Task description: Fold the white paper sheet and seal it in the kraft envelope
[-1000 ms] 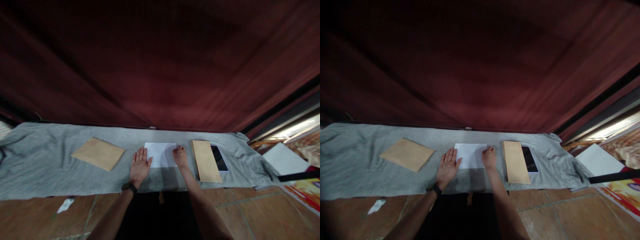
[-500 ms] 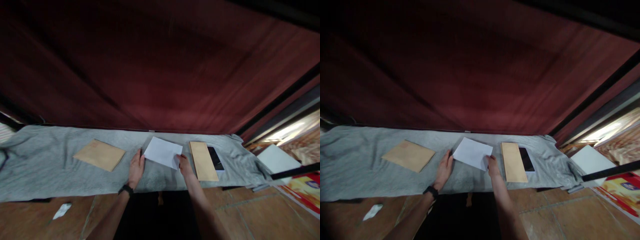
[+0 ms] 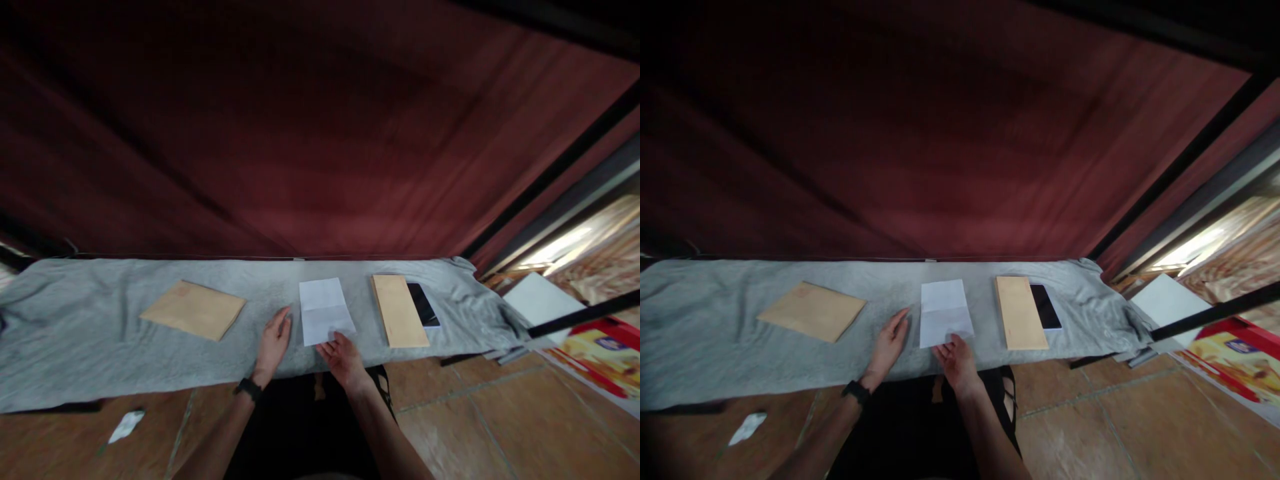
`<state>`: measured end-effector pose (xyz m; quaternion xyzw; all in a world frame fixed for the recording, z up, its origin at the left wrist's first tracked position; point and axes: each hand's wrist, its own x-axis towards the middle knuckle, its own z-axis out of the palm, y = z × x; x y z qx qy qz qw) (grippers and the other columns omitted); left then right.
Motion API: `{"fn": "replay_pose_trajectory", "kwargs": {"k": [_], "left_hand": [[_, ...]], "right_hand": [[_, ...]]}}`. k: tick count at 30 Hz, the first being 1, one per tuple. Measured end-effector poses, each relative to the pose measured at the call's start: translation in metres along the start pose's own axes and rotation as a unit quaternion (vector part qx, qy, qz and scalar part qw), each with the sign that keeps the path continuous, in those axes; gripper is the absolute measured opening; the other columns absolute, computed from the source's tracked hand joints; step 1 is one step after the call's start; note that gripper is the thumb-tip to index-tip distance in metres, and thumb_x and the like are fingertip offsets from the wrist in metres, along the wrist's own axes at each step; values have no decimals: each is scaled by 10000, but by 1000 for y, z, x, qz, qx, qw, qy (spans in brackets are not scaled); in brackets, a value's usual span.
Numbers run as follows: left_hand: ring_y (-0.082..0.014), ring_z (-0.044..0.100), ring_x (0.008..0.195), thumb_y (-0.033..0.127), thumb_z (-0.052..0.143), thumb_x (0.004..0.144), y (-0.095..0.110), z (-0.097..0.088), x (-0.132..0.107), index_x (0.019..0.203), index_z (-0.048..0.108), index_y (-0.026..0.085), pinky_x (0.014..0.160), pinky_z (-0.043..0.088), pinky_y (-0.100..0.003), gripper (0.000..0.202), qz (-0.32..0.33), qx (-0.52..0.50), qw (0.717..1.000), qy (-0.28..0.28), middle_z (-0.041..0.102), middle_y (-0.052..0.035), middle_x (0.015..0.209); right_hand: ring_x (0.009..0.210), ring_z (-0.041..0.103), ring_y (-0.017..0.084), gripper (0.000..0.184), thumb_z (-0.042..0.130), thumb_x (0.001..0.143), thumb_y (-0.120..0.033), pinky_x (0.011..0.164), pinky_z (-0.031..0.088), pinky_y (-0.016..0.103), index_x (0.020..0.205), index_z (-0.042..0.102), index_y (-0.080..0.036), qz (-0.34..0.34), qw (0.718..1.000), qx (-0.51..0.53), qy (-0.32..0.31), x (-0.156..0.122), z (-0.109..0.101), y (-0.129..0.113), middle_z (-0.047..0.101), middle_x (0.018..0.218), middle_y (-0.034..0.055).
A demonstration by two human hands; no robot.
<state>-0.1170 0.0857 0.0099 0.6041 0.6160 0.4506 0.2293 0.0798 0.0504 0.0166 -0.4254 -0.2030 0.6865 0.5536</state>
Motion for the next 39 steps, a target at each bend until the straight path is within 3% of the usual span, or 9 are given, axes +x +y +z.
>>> {"fn": "replay_pose_trajectory", "kwargs": {"k": [4,8,13,15,20,23,27,34,39], "left_hand": [[-219,623,1229,365,437,978,6,1,-1,1255,642,207,1093,479,-428,379,12,0,1000,-10,681,-89,1294],[-216,605,1250,315,408,984,9,3,2,1264,628,198,1100,472,-429,376,45,32,998,-18,663,-100,1315],[-219,507,1362,275,359,1000,26,26,13,1374,554,155,1150,419,-414,439,114,131,981,-88,565,-132,1446],[-242,432,1424,296,353,1010,38,43,20,1424,504,116,1179,377,-427,476,148,188,963,-128,500,-157,1505],[-260,322,1487,341,340,1028,55,81,41,1480,452,144,1220,289,-462,506,210,289,911,-206,428,-113,1568],[-267,304,1495,385,344,1029,51,91,52,1480,464,203,1230,248,-496,501,222,318,896,-215,403,-75,1588],[-253,275,1508,427,331,1029,40,92,64,1505,434,240,1243,199,-497,522,228,324,898,-192,383,-52,1598],[-270,307,1494,462,331,1013,22,81,86,1520,413,203,1237,197,-503,575,186,295,923,-159,393,-104,1585],[-280,296,1499,469,323,1008,16,73,97,1526,399,175,1239,180,-510,600,159,286,933,-149,398,-124,1581]], "right_hand": [[873,731,200,86,547,859,-325,964,537,453,816,539,-251,92,994,53,-3,-8,6,-9,727,863,38],[884,739,227,245,544,875,-367,911,552,445,954,662,-168,189,974,-68,-107,-23,-7,-21,749,1033,141],[1075,688,310,447,471,943,-476,977,513,519,1180,671,-154,-62,931,-358,-40,-18,-33,-38,702,1209,186],[1302,551,304,453,458,970,-429,1132,384,521,1314,621,-184,-189,862,-469,-24,-9,-40,-44,607,1388,154],[1435,410,257,473,414,1029,-332,1208,276,506,1485,472,-219,-361,590,-718,-73,4,-48,-42,470,1533,103],[1422,430,248,479,430,1034,-339,1210,274,487,1496,454,-214,-372,535,-756,-61,3,-49,-38,481,1524,104],[1425,426,263,492,460,1027,-339,1216,250,504,1500,448,-203,-364,571,-733,-56,2,-48,-37,469,1531,109],[1453,382,271,487,549,972,-323,1248,158,514,1457,505,-314,-290,731,-614,-75,0,-43,-43,404,1570,14],[1472,350,269,493,565,957,-312,1258,117,519,1447,518,-311,-261,764,-585,-80,-1,-41,-45,392,1572,1]]}}
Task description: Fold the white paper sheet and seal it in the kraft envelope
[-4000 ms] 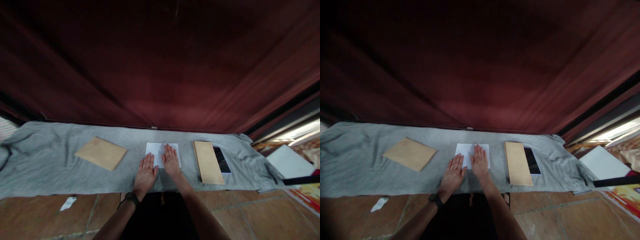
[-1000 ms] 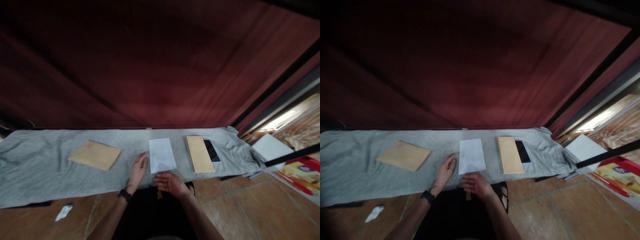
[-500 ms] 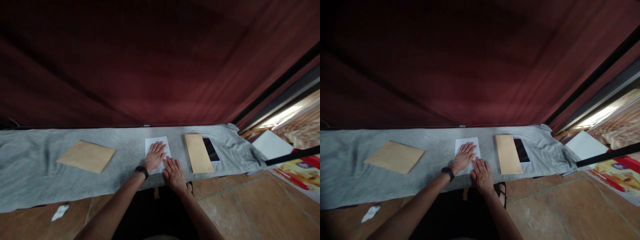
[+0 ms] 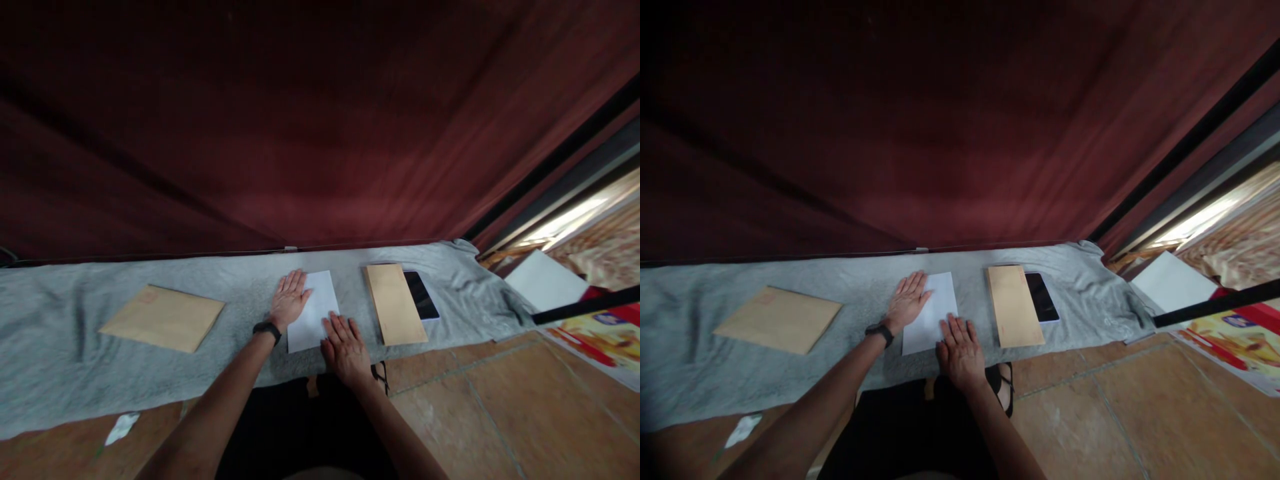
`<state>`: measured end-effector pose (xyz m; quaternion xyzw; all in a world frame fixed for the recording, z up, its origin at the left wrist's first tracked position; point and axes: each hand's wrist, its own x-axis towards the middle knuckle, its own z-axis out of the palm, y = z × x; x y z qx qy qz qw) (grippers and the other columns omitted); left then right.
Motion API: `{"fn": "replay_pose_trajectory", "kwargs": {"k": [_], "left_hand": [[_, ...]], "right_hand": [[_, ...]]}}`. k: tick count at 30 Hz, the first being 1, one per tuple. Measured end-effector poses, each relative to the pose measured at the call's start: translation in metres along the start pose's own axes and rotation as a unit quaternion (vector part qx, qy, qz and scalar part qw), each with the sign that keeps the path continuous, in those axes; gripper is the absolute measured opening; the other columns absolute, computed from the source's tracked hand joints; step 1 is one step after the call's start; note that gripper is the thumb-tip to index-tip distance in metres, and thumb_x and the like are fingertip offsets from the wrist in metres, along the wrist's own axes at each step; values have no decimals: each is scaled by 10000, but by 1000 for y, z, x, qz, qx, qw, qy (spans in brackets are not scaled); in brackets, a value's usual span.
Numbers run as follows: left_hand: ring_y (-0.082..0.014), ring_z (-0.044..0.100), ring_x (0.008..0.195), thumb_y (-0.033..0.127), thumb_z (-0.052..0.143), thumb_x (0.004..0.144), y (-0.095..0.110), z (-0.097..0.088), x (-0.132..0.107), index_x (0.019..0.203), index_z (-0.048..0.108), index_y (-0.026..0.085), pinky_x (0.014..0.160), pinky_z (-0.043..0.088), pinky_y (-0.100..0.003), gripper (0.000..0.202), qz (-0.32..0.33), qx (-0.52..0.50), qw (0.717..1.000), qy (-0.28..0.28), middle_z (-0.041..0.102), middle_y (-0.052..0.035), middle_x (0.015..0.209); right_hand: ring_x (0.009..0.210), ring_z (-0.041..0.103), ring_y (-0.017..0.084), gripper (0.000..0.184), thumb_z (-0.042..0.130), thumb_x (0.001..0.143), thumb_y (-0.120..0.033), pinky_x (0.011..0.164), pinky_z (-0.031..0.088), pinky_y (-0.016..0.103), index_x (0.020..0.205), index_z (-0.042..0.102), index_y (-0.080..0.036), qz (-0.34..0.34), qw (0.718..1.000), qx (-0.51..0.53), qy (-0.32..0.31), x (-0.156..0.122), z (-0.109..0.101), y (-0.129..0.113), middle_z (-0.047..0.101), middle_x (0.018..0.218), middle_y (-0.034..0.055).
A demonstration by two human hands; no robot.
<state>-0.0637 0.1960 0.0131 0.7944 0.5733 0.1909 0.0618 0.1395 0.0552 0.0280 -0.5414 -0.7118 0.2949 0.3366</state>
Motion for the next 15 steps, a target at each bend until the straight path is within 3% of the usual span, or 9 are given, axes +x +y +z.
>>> {"fn": "replay_pose_trajectory", "kwargs": {"k": [3,7,10,15], "left_hand": [[-277,279,1505,434,301,1018,7,0,-1,1525,394,140,1248,149,-506,594,0,9,1000,0,389,-137,1584],[-232,279,1507,405,303,1028,32,7,-4,1508,428,181,1251,179,-450,544,93,-3,994,-49,382,-79,1597],[-225,291,1502,392,320,1029,45,14,-2,1498,442,223,1251,176,-469,514,135,-6,988,-71,389,-42,1596],[-222,289,1503,385,326,1027,37,15,11,1514,418,235,1249,182,-466,518,108,-1,993,-44,404,-51,1586]], "right_hand": [[1466,361,278,493,574,955,-305,1257,131,527,1446,520,-308,-9,1000,-14,4,-1,1,1,399,1568,12],[1467,358,290,507,546,971,-285,1248,153,553,1474,484,-289,-29,998,-61,-4,-1,2,3,390,1575,34],[1464,363,295,523,540,970,-271,1244,158,563,1488,465,-284,-35,997,-72,-5,0,2,3,391,1573,43],[1452,386,288,492,552,970,-287,1243,172,555,1459,500,-308,-27,998,-61,4,0,2,1,421,1557,27]]}}
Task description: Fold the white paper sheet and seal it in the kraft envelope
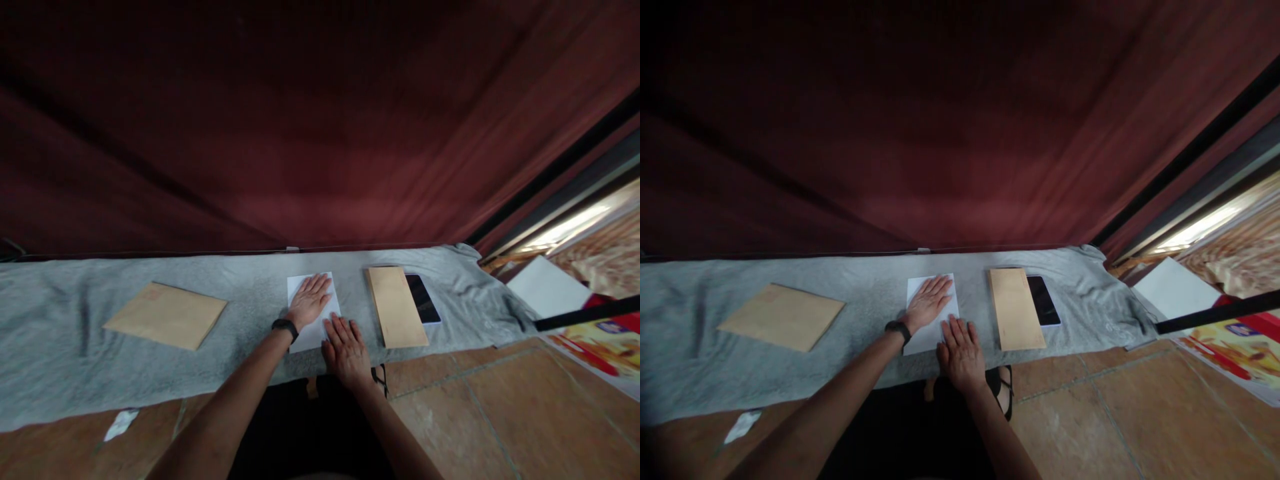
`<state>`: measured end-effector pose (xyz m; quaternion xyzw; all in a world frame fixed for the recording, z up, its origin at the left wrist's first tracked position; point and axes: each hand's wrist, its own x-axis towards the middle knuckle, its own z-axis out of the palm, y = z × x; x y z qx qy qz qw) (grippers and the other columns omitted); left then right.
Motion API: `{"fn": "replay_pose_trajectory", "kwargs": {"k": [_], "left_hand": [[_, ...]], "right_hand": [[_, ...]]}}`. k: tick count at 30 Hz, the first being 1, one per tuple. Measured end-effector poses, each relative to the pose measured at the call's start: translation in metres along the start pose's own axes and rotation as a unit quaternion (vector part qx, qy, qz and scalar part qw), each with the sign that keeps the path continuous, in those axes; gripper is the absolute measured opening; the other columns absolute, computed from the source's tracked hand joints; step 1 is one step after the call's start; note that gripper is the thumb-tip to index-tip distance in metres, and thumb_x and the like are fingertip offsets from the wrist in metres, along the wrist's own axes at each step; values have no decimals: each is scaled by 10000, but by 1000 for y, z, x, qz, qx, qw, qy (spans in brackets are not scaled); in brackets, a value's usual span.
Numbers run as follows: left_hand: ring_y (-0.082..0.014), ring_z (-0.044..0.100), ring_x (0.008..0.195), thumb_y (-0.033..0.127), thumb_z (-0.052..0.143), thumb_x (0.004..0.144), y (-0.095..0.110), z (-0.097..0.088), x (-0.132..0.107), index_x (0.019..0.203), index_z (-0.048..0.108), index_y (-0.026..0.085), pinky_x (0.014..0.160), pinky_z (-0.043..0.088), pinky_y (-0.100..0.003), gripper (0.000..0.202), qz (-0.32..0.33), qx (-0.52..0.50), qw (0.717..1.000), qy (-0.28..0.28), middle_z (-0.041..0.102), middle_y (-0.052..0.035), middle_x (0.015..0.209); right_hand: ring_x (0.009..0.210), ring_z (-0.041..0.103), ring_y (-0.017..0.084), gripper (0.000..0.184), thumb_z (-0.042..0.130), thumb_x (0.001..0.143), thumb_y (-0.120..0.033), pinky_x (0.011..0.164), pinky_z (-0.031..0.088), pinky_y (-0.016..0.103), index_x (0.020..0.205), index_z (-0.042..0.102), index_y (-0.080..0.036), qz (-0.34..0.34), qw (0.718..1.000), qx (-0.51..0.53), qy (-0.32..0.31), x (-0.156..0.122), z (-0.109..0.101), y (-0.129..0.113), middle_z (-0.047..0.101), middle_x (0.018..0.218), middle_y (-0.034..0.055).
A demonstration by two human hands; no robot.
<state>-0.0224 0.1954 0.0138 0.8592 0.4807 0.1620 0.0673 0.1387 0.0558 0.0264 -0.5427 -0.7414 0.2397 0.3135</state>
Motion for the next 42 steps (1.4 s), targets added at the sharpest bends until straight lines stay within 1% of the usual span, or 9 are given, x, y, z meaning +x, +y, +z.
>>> {"fn": "replay_pose_trajectory", "kwargs": {"k": [6,11,15,18,22,26,34,37,42], "left_hand": [[-244,301,1498,415,320,1019,-28,-12,-16,1519,411,178,1246,198,-473,561,-68,-9,997,32,407,-103,1578],[-260,295,1500,410,342,1019,-25,-22,-78,1512,421,165,1237,234,-486,556,-106,-14,993,55,417,-115,1570],[-235,290,1502,409,390,1025,0,-34,-139,1525,393,224,1227,274,-465,533,-32,-14,999,15,415,-60,1580],[-195,346,1477,387,411,1028,17,-44,-165,1528,379,281,1233,270,-431,513,33,-4,999,-10,425,-28,1576],[-220,345,1478,384,432,1017,25,-50,-169,1524,392,281,1229,267,-452,519,23,19,1000,-5,398,-39,1591],[-251,314,1492,401,447,1007,25,-49,-164,1519,403,305,1227,252,-484,523,10,27,1000,4,385,-22,1599],[-272,298,1497,402,446,1007,24,-49,-165,1527,389,313,1216,267,-483,531,14,41,999,-3,368,-5,1609],[-277,295,1497,407,448,1005,24,-48,-165,1526,390,312,1209,280,-486,533,17,55,998,-6,357,-7,1615],[-276,307,1492,402,455,1000,23,-46,-165,1519,407,305,1212,275,-487,530,21,63,998,-1,399,-15,1592]], "right_hand": [[1456,379,284,494,539,978,-303,1244,167,551,1469,487,-302,-2,1000,5,2,-1,0,0,406,1566,28],[1461,370,284,484,579,953,-312,1255,129,537,1435,531,-319,24,998,56,1,-1,0,0,406,1564,5],[1464,366,269,461,528,981,-321,1256,109,540,1441,528,-302,21,998,58,-13,-1,-2,4,421,1557,12],[1454,385,249,454,471,1007,-338,1255,107,542,1457,510,-286,-5,998,57,-16,9,-5,5,459,1535,23],[1456,381,221,439,457,1012,-369,1252,170,507,1441,524,-307,-54,995,45,-66,43,0,0,452,1542,-4],[1487,318,212,435,459,1012,-356,1250,156,494,1442,517,-323,-78,989,-23,-120,78,11,5,385,1577,-20],[1495,302,234,456,502,994,-324,1242,143,504,1449,507,-300,-59,992,-80,-75,132,1,36,357,1588,12],[1489,316,232,442,513,990,-332,1246,127,513,1427,533,-279,-49,995,-66,-56,139,4,28,399,1569,26],[1470,352,191,420,512,998,-345,1256,152,444,1416,541,-319,-174,975,-9,-138,124,40,0,451,1543,-18]]}}
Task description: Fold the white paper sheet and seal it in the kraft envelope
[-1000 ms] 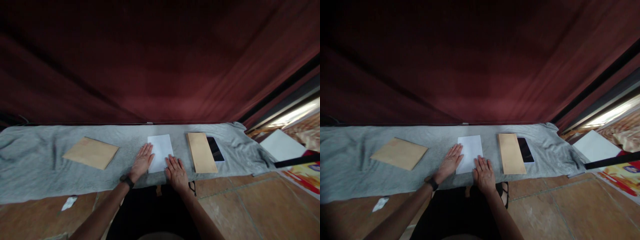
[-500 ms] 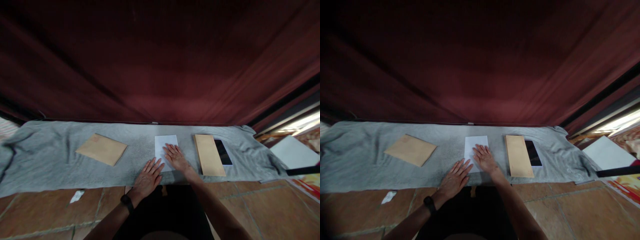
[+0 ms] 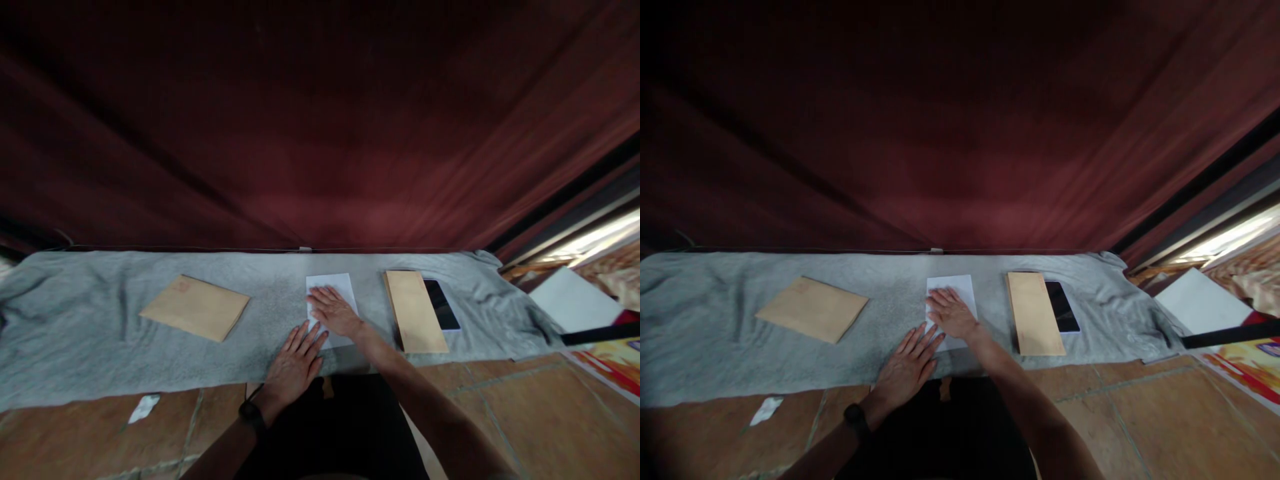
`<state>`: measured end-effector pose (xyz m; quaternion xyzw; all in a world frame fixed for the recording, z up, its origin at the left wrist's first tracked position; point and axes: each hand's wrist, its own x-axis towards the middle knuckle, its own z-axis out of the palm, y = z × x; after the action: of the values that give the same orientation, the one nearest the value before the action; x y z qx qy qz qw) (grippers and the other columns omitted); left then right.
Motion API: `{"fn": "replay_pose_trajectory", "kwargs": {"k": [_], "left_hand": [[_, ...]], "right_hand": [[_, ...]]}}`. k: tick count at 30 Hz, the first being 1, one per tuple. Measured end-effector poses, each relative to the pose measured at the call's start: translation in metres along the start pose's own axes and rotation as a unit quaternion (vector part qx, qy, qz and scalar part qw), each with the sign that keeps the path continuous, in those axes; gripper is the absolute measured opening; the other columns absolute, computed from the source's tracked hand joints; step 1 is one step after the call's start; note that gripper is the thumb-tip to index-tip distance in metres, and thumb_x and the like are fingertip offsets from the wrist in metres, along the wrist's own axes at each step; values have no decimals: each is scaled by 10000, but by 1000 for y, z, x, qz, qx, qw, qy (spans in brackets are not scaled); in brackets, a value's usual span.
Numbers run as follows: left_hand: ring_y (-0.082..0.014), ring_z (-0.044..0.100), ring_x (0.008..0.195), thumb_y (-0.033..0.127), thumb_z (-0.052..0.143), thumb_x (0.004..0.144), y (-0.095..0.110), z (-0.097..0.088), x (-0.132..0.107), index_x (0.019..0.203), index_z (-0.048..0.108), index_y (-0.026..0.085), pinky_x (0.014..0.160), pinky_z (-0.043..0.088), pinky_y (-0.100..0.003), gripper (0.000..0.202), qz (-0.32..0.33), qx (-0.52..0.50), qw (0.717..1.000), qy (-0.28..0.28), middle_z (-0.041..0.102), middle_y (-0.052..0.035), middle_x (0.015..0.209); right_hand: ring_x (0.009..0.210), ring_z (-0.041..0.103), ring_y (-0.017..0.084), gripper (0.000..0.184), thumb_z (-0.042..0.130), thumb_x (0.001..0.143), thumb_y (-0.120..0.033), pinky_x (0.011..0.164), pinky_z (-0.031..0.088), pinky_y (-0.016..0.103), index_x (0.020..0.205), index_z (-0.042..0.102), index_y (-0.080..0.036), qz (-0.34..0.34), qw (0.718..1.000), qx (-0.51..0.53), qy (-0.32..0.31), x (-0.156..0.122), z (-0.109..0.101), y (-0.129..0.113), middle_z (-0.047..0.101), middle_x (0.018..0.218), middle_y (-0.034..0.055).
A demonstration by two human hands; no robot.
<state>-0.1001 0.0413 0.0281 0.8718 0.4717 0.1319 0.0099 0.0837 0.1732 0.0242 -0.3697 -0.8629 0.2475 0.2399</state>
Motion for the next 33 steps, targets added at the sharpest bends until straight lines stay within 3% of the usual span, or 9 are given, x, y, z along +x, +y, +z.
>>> {"fn": "replay_pose_trajectory", "kwargs": {"k": [4,11,17,24,28,33], "left_hand": [[-282,325,1483,408,461,995,-1,1,0,1519,409,299,1211,277,-489,537,7,12,1000,2,407,-21,1588],[-274,343,1475,377,456,992,-2,3,2,1524,402,282,1213,267,-484,542,10,20,999,27,377,-44,1604],[-274,358,1469,393,464,991,0,2,1,1520,410,273,1204,286,-478,545,9,15,999,35,385,-65,1598],[-276,361,1468,377,483,983,1,0,1,1505,433,289,1187,321,-475,532,3,9,1000,27,383,-59,1598],[-284,398,1447,367,477,980,5,1,5,1473,482,254,1190,311,-510,505,-19,2,1000,16,440,-83,1561],[-288,432,1425,302,431,988,20,4,21,1418,535,159,1176,330,-524,465,-49,17,998,-34,496,-151,1510]], "right_hand": [[1473,347,216,440,471,1028,-349,1250,156,468,1462,488,-279,0,998,-68,-14,10,17,-4,400,1577,20],[1472,348,240,469,390,1058,-364,1222,241,475,1501,440,-218,110,966,-232,24,24,-8,26,377,1586,64],[1461,368,257,495,391,1056,-345,1206,273,472,1512,423,-156,157,944,-278,84,-36,-20,29,420,1557,126],[1470,351,279,509,414,1036,-304,1203,277,511,1529,394,-179,138,948,-268,103,-120,-10,-9,377,1586,117],[1445,396,254,528,443,1024,-308,1217,267,511,1542,369,-233,71,968,-232,66,-138,-1,-33,388,1585,72],[1425,424,258,512,462,1016,-292,1209,276,526,1518,409,-204,69,974,-207,63,-141,-2,-40,434,1557,87]]}}
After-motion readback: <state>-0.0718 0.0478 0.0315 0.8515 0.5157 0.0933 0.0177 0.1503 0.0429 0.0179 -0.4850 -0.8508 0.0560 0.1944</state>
